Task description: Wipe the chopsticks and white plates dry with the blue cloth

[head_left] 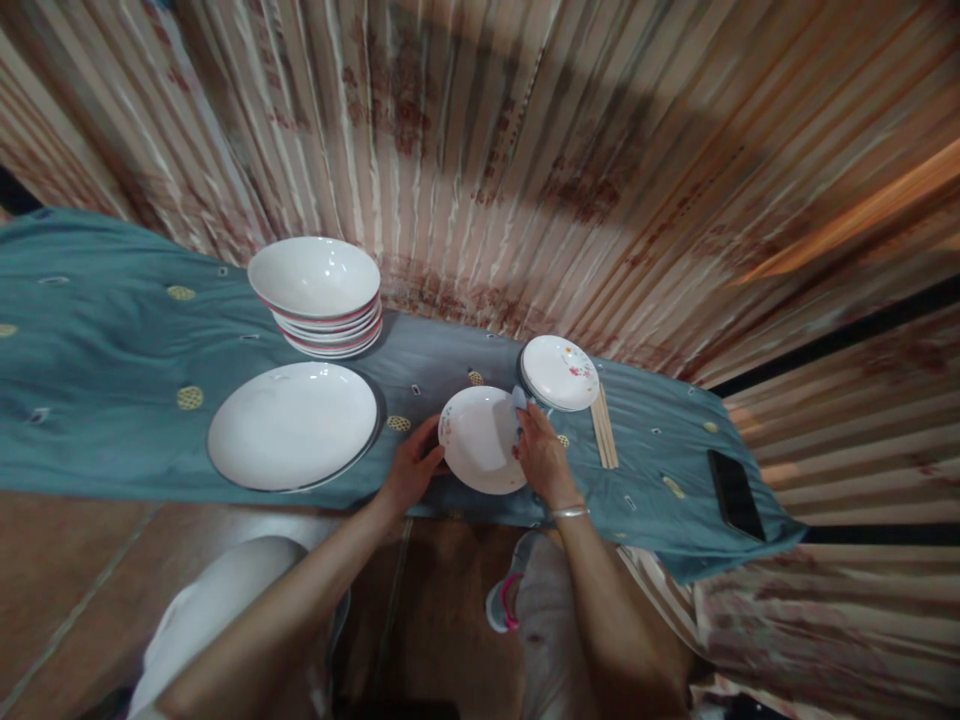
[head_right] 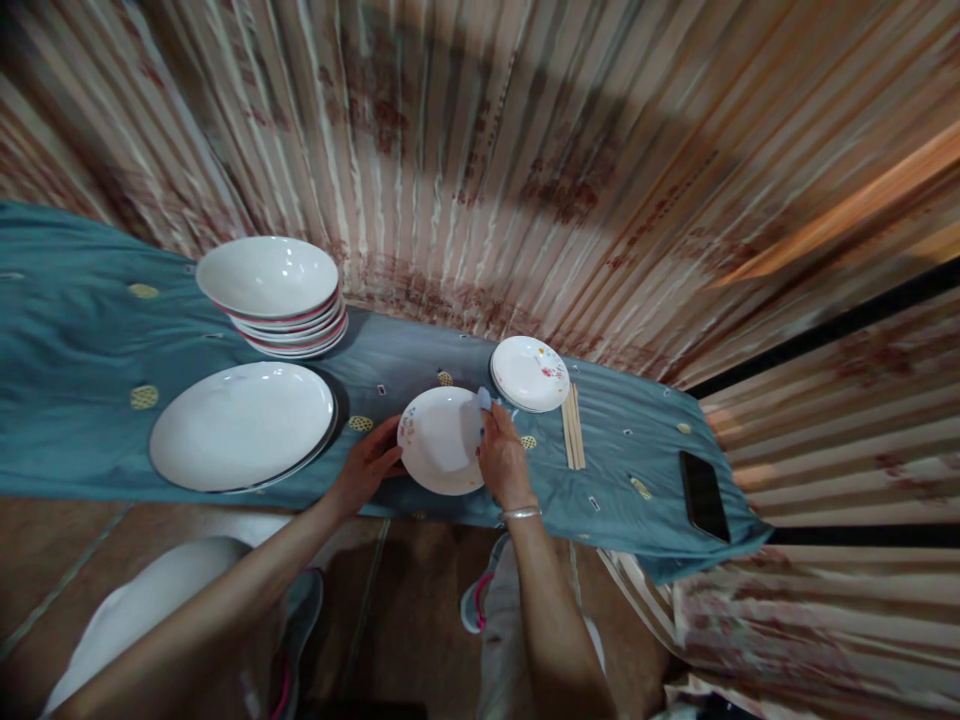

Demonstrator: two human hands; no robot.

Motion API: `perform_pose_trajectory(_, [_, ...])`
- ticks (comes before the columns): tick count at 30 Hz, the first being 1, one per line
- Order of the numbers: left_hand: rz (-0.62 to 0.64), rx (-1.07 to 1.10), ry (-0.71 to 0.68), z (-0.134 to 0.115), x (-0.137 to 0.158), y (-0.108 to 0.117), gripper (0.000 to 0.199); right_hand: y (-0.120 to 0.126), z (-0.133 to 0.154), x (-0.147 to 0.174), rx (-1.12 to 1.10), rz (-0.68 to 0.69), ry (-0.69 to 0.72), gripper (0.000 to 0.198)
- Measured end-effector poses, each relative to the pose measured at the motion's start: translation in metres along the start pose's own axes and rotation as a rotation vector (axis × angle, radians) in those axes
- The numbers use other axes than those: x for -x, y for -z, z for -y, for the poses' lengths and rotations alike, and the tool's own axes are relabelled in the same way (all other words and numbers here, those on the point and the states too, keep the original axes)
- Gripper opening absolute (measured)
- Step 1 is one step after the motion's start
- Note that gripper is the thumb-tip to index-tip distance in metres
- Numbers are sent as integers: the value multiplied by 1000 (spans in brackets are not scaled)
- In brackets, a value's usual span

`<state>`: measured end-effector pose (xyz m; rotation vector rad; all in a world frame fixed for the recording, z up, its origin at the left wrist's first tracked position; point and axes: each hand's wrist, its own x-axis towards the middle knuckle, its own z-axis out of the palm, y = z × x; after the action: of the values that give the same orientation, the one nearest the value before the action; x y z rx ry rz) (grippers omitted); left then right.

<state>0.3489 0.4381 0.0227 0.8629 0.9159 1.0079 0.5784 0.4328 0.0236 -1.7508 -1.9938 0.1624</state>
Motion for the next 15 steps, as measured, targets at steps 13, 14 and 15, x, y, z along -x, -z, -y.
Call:
perform_pose_trajectory(13, [-12, 20, 21, -2, 1, -1, 60, -14, 15, -23, 9, 22, 19, 51])
perform_pose_trajectory(14, [-12, 23, 21, -1, 1, -1, 60, -14, 17, -24, -7, 25, 25, 51])
perform_pose_trajectory(15, [-10, 27, 20, -1, 1, -1, 60, -15, 19, -25, -25, 27, 34, 52])
